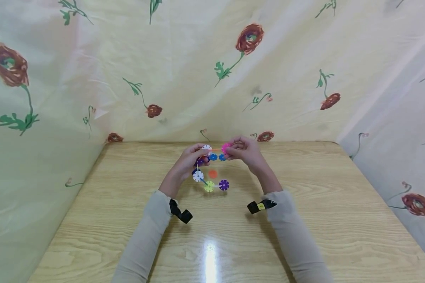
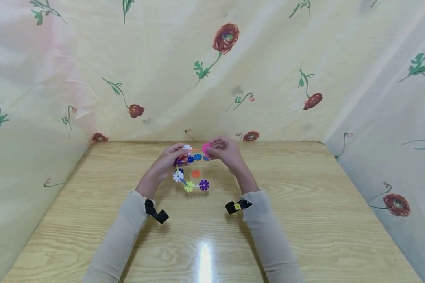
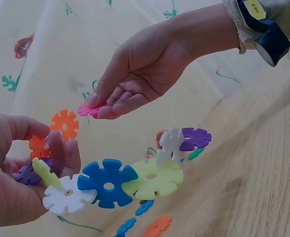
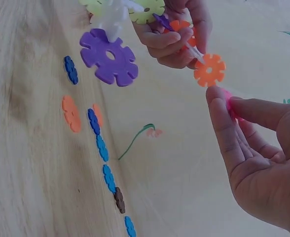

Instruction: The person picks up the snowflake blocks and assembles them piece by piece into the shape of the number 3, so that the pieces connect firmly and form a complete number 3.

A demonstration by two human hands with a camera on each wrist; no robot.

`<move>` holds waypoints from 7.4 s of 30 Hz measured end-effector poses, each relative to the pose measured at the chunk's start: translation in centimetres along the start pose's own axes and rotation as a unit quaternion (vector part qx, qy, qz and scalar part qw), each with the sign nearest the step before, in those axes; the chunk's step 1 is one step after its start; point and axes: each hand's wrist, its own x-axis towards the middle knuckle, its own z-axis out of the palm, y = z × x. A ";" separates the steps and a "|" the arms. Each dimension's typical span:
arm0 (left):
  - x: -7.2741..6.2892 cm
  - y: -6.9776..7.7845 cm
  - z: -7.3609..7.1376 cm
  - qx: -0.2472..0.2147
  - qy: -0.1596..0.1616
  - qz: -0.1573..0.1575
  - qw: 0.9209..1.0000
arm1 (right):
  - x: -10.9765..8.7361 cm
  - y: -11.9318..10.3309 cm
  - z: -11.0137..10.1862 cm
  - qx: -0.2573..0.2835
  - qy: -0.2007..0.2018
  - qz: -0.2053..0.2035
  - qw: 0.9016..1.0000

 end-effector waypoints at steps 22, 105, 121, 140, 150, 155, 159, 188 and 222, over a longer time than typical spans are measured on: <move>0.3 -1.1 0.3 0.054 -0.026 0.024 0.998 | -0.1 0.4 0.4 -0.009 -0.042 -0.012 0.999; 0.2 -0.8 -1.5 0.138 -0.018 0.038 0.989 | -0.1 2.2 0.6 -0.173 0.036 -0.109 0.978; -0.2 -0.2 -1.4 0.124 -0.011 0.044 0.991 | -0.2 2.3 0.7 -0.136 0.053 -0.103 0.984; -0.2 -0.4 -1.1 0.140 -0.029 0.072 0.987 | 0.0 1.9 1.3 -0.167 0.037 -0.141 0.975; -0.2 -0.4 -0.7 0.132 -0.063 0.076 0.986 | -0.2 2.0 1.3 -0.158 0.051 -0.124 0.978; -0.1 -0.5 -0.5 0.180 -0.089 0.073 0.977 | -0.5 1.2 1.0 -0.191 0.041 -0.095 0.976; 0.1 -0.8 -0.5 0.181 -0.094 0.073 0.976 | -0.6 0.5 0.3 -0.215 0.005 -0.065 0.974; 0.4 -1.5 -0.9 0.180 -0.102 0.038 0.978 | 0.1 5.4 -7.4 -0.419 0.027 0.110 0.901; 0.4 -1.3 -0.9 0.184 -0.064 0.048 0.980 | -0.8 2.0 -0.1 -0.039 -0.018 -0.030 0.999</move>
